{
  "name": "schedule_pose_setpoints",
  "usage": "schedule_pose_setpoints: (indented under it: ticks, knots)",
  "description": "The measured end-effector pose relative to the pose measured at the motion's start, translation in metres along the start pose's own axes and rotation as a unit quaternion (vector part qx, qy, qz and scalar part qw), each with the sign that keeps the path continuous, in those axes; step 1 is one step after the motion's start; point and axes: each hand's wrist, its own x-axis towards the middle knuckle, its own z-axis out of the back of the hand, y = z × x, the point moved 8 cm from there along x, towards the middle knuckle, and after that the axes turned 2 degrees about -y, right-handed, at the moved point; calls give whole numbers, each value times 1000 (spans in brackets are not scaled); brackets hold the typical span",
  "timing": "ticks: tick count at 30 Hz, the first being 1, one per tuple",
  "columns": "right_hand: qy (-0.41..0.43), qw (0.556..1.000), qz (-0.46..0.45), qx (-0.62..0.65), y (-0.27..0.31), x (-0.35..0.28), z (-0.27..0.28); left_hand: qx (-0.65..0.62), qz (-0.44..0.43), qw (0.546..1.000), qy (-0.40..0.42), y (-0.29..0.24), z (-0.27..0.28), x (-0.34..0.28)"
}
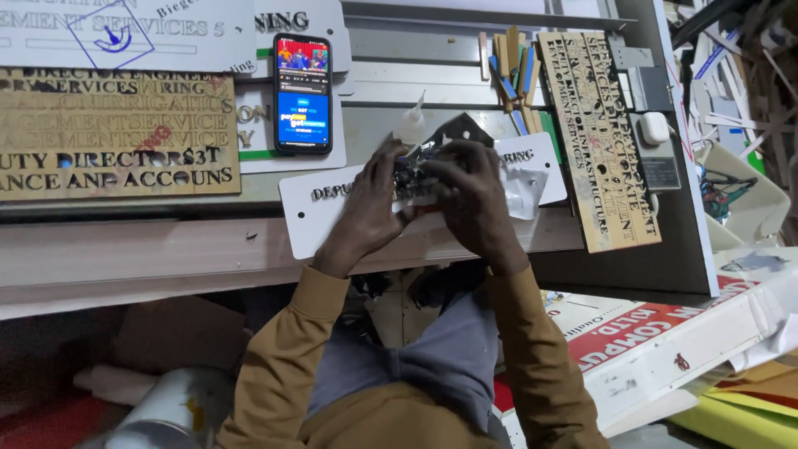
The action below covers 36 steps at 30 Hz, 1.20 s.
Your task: Applying individual letters and graphics to a sign board using hands and a squeegee.
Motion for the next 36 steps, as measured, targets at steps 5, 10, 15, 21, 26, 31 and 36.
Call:
schedule_pose_setpoints:
  ticks: [5,10,15,21,26,31,36]
  knots:
    - [56,995,52,-66,6,9,-32,-21,-6,1000,-16,-6,3,-5]
    - [94,987,68,-111,-4,8,-52,-26,-2,1000,-10,5,-4,-3]
    - [55,983,86,-150,-4,4,-58,-9,-15,1000,-26,0,0,-4]
    - [21,988,82,-129,6,0,-50,-3,-14,999,-31,13,-10,0]
    - [23,991,59,-118,-9,-10,-58,13,-12,999,-30,18,-14,-1]
    - [6,991,50,-125,11,4,-46,17,-17,999,-31,21,-16,0]
    - [-5,998,-11,-58,-2,0,-34,8,-9,999,-36,25,-18,-1]
